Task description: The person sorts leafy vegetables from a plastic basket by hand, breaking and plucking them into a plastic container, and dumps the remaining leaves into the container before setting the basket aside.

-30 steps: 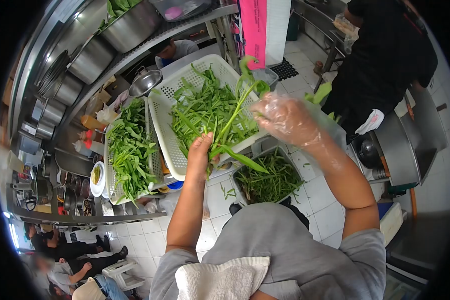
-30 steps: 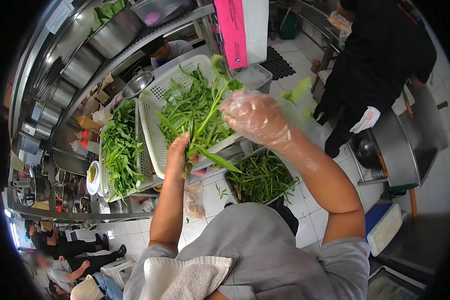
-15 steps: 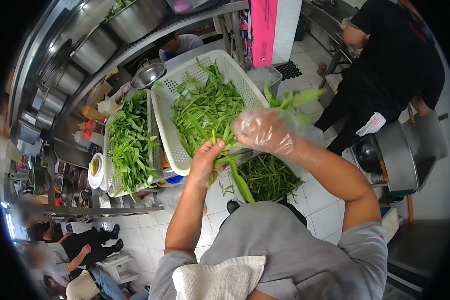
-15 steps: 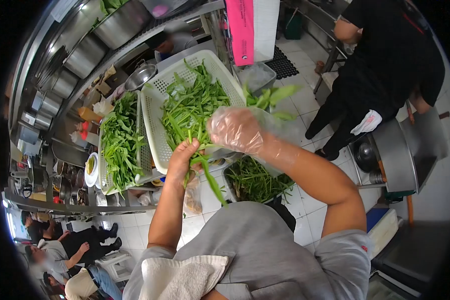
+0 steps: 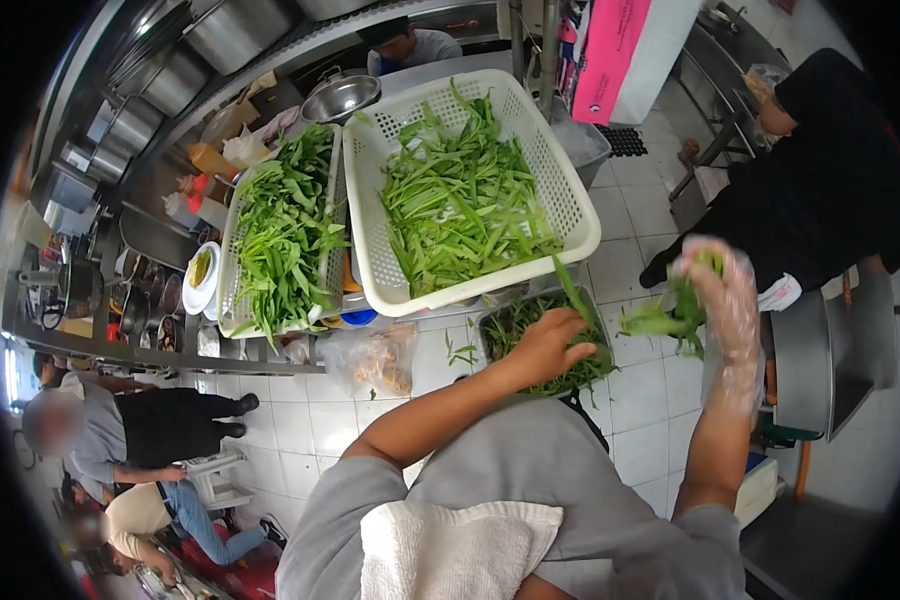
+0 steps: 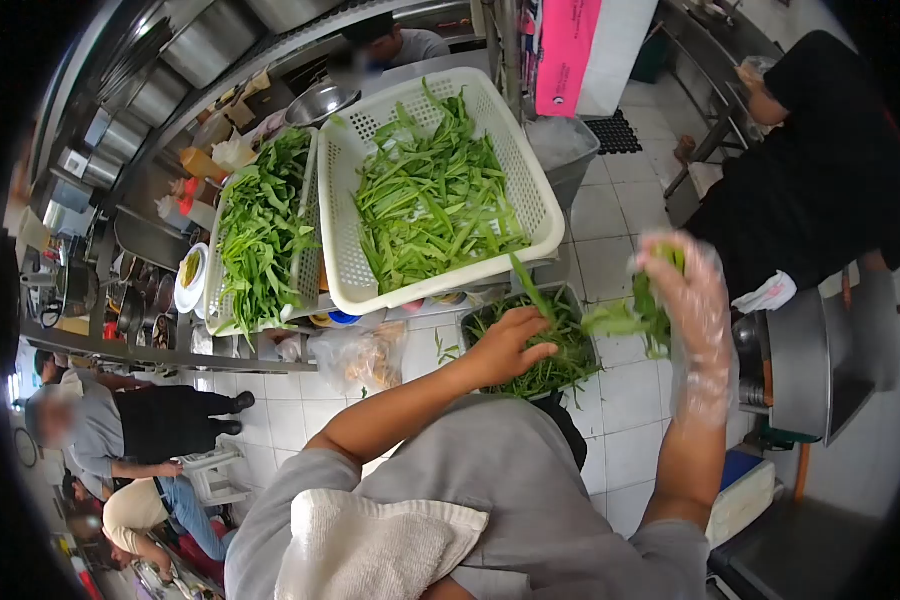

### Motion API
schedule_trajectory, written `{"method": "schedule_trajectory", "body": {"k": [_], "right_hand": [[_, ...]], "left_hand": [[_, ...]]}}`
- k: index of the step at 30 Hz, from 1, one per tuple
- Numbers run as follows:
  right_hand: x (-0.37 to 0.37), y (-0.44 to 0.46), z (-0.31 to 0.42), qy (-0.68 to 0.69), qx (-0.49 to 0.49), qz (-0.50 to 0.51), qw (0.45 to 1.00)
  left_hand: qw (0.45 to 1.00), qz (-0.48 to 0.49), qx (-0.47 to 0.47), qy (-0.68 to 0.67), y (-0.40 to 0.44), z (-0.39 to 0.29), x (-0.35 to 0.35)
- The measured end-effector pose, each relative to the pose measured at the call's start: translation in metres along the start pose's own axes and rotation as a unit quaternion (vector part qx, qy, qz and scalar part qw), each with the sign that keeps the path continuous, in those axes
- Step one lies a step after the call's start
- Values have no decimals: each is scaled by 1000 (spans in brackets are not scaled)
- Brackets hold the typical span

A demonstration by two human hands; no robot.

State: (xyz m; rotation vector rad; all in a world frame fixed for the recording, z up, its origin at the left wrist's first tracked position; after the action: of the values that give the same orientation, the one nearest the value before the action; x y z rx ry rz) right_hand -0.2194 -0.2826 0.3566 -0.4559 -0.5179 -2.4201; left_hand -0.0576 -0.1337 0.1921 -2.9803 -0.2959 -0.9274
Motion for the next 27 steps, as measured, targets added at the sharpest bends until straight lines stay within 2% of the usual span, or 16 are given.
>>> {"method": "schedule_trajectory", "body": {"k": [2, 4, 6, 7, 9, 11, 12, 14, 18, 20, 21, 23, 24, 25, 26, 27], "right_hand": [[-2, -22, -12, 6, -16, 39, 999], [-1, -41, -6, -82, 104, 2, 991], [2, -57, -6, -81, 98, -26, 991], [6, -63, -5, -85, 92, -55, 991], [11, -74, -9, -44, 97, -90, 990], [17, -79, -6, -71, 89, -114, 987], [17, -81, -5, -72, 92, -119, 986], [15, -84, -9, 38, 14, -162, 986], [10, -86, -14, 73, 3, -164, 984], [7, -87, -14, 72, -1, -160, 984], [6, -87, -15, 71, -6, -157, 985], [7, -87, -22, 73, 5, -155, 985], [8, -86, -23, -14, 59, -125, 990], [6, -84, -22, -101, 113, -96, 984], [4, -84, -20, -98, 118, -98, 983], [-1, -84, -25, 2, 45, -99, 994]], "left_hand": [[999, 19, -49, -11, 7, -34, 25], [998, -41, -31, 28, 22, -41, 69], [987, -142, -19, 68, 46, -20, 118], [985, -161, 7, 66, 59, -9, 146], [952, -187, 60, 234, 91, 48, 183], [893, -141, 183, 387, 108, 111, 199], [893, -143, 177, 389, 108, 131, 201], [827, -131, 242, 491, 106, 160, 203], [801, -66, 298, 514, 112, 161, 209], [821, -161, 232, 496, 110, 128, 219], [821, -162, 231, 496, 111, 128, 226], [895, -291, 41, 337, 109, 111, 252], [892, -294, 39, 340, 106, 96, 257], [950, -267, 91, 133, 97, 80, 261], [961, -226, 138, -80, 89, 69, 259], [961, -229, 135, -77, 82, 60, 256]]}}
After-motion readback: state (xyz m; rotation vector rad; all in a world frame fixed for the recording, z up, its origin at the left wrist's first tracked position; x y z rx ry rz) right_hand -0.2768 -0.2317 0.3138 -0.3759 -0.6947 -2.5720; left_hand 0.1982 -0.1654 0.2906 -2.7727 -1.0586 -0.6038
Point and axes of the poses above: each hand's wrist, its own y-axis towards the middle knuckle, its own x-axis out of the back of the hand, z = x × y, the point moved 4 cm from there along y, towards the middle knuckle, and after that the axes turned 9 degrees about x, right-handed, at the moved point
